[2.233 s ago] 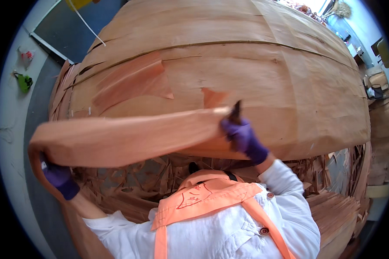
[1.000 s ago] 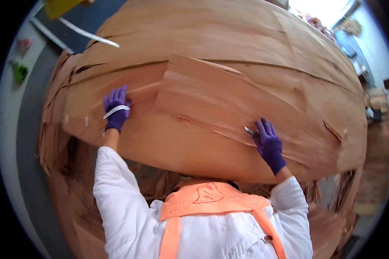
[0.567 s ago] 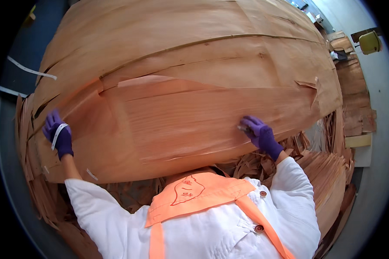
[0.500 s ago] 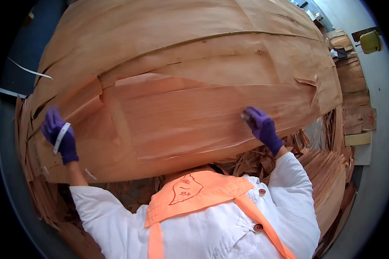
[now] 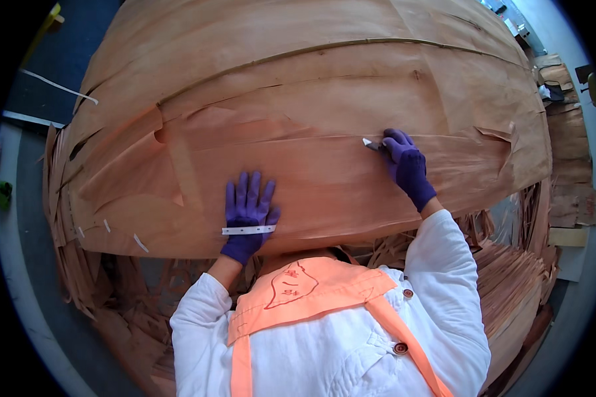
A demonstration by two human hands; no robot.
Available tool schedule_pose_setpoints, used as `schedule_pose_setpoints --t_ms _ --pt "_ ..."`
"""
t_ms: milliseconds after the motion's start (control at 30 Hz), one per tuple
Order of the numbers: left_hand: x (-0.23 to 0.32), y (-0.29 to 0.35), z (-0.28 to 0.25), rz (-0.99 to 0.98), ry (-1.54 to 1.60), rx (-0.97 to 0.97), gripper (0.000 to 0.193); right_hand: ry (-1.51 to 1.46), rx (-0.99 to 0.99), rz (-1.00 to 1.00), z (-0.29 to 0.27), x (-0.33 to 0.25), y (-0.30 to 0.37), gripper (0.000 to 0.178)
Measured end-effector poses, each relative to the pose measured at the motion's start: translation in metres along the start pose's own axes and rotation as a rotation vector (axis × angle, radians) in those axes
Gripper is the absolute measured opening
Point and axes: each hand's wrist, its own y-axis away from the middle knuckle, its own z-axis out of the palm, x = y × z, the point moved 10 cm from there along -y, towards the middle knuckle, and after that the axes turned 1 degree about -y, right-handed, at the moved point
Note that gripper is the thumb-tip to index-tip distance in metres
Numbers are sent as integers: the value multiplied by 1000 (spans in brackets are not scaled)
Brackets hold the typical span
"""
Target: The person trims and tapes large sheets of wood veneer, using a knife to cut away excess material and applying small pieces of tape to join or secure sections.
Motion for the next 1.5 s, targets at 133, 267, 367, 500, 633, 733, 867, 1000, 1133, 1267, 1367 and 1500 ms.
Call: schedule_pose_setpoints --t_ms 133,267,367,500,633,733,867,1000,1133,1267,1367,1500 --pt "15 26 7 -32 -6 13 54 -16 -53 0 -3 -3 16 35" --pt "25 33 7 -25 -21 35 58 -51 -30 -3 -8 -5 14 35" --pt "25 36 8 -31 -25 34 58 -22 -41 3 -7 -5 15 35" --pt "24 35 7 -47 16 23 57 -13 -86 13 2 1 16 35" --pt "19 26 4 -116 -26 19 57 -2 -81 13 -7 -5 -3 30" --pt "14 0 -3 -158 -40 30 56 35 -32 -46 -13 -6 -38 28" --pt "21 -48 6 -118 -16 76 54 105 -6 41 -17 39 -69 26" --pt "41 -74 14 -82 0 113 53 138 -12 45 -23 83 -71 25" --pt "45 -80 19 -95 53 92 51 227 320 -102 -62 51 -64 22" --pt "27 -75 -5 -101 73 159 47 -175 73 159 -31 34 -59 22" --pt "-24 -63 -30 -146 35 339 37 -487 -175 85 7 -16 -48 22" --pt "-66 -56 -38 -147 6 289 32 -383 -305 76 37 -90 -43 25"
